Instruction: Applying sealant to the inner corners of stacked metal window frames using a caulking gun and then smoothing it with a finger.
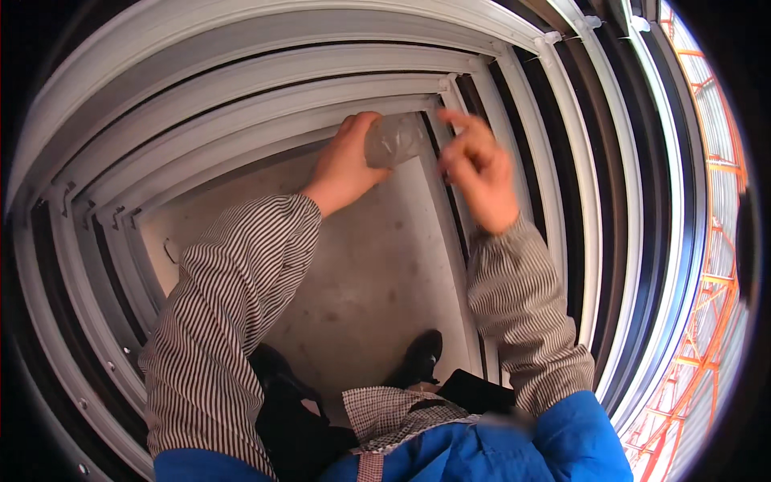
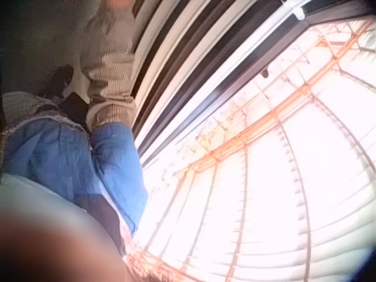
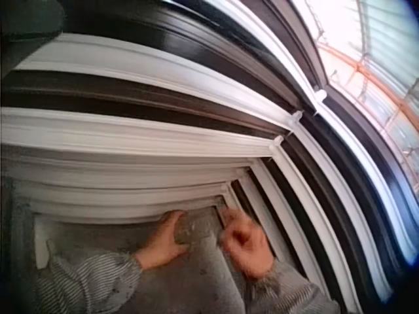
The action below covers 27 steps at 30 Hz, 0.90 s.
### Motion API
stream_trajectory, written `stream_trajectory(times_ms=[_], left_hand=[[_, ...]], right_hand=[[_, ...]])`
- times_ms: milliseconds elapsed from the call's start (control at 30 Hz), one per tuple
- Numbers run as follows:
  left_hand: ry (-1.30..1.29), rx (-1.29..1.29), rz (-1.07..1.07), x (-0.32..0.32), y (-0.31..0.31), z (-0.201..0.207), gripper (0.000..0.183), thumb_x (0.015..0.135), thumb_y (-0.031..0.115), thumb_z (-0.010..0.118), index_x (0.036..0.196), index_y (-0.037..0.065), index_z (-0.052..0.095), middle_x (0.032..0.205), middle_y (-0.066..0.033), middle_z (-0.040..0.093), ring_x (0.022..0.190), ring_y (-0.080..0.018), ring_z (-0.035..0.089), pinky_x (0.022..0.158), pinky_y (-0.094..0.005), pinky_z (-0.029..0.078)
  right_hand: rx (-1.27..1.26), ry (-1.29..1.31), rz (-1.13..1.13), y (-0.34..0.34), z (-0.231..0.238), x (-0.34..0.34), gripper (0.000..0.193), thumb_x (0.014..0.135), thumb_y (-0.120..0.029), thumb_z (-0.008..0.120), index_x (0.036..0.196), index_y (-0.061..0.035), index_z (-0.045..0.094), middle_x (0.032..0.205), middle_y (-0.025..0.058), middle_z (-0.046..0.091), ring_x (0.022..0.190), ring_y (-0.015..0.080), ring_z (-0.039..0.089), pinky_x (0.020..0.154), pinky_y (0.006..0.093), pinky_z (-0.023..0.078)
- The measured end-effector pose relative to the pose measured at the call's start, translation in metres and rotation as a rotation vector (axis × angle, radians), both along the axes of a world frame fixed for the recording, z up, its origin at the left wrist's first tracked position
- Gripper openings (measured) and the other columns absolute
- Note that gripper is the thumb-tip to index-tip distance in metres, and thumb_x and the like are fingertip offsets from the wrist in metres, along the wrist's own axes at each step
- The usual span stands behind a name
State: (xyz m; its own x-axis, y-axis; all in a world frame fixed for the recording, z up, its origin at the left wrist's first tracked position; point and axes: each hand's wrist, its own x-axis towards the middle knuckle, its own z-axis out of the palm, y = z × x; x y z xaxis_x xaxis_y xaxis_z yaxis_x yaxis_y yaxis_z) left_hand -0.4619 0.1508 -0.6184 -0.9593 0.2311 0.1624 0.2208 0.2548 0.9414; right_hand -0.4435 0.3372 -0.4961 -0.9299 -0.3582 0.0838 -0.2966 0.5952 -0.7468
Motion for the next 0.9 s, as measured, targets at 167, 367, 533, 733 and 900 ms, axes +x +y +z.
stream_trajectory(times_ms=[167, 367, 533, 733, 900], left_hand=[[0.099, 0.041, -0.016, 0.003, 0.0, 0.004, 0.073, 0.062, 0.006, 0.077, 0.126, 0.01, 0.042, 0.126, -0.0135, 0.047, 0.117, -0.0338, 0.048, 0.094, -0.0398, 0.043], [0.096, -0.005, -0.099, 0.01, -0.001, 0.008, 0.071, 0.061, 0.004, 0.076, 0.124, 0.008, 0.044, 0.125, -0.0135, 0.048, 0.117, -0.0323, 0.048, 0.096, -0.0372, 0.042], [0.03, 0.009, -0.054, 0.011, 0.0, -0.002, 0.072, 0.061, 0.008, 0.079, 0.124, 0.009, 0.043, 0.123, -0.0139, 0.048, 0.114, -0.0342, 0.05, 0.092, -0.0394, 0.045], [-0.008, -0.001, 0.044, 0.011, -0.004, -0.018, 0.074, 0.06, 0.009, 0.08, 0.124, 0.008, 0.042, 0.123, -0.0152, 0.047, 0.116, -0.0331, 0.048, 0.096, -0.039, 0.042], [-0.024, -0.016, 0.031, 0.007, -0.007, -0.024, 0.075, 0.06, 0.01, 0.081, 0.124, 0.006, 0.042, 0.123, -0.0151, 0.048, 0.117, -0.0324, 0.048, 0.098, -0.0385, 0.04]], right_hand=[[0.395, -0.101, 0.301, -0.016, 0.005, 0.024, 0.01, 0.077, -0.011, 0.063, 0.074, -0.002, 0.06, 0.13, 0.0174, 0.05, 0.081, 0.0255, 0.064, 0.067, 0.0333, 0.051], [0.68, -0.167, 0.407, -0.022, -0.014, 0.009, 0.014, 0.076, -0.021, 0.062, 0.071, -0.0072, 0.061, 0.11, 0.0162, 0.06, 0.084, 0.0298, 0.062, 0.074, 0.0385, 0.05], [0.256, -0.272, 0.25, -0.002, -0.017, 0.005, 0.017, 0.078, -0.02, 0.063, 0.072, -0.0037, 0.061, 0.124, 0.0165, 0.054, 0.083, 0.0253, 0.062, 0.07, 0.0332, 0.049], [0.153, 0.105, -0.27, 0.02, -0.066, -0.03, 0.023, 0.08, -0.026, 0.06, 0.075, -0.0044, 0.063, 0.14, 0.0127, 0.043, 0.094, 0.0293, 0.064, 0.08, 0.0373, 0.049], [0.418, 0.014, -0.296, 0.023, -0.091, -0.066, 0.021, 0.08, -0.022, 0.055, 0.087, -0.0077, 0.069, 0.152, 0.0106, 0.021, 0.098, 0.0303, 0.063, 0.087, 0.0395, 0.048]])
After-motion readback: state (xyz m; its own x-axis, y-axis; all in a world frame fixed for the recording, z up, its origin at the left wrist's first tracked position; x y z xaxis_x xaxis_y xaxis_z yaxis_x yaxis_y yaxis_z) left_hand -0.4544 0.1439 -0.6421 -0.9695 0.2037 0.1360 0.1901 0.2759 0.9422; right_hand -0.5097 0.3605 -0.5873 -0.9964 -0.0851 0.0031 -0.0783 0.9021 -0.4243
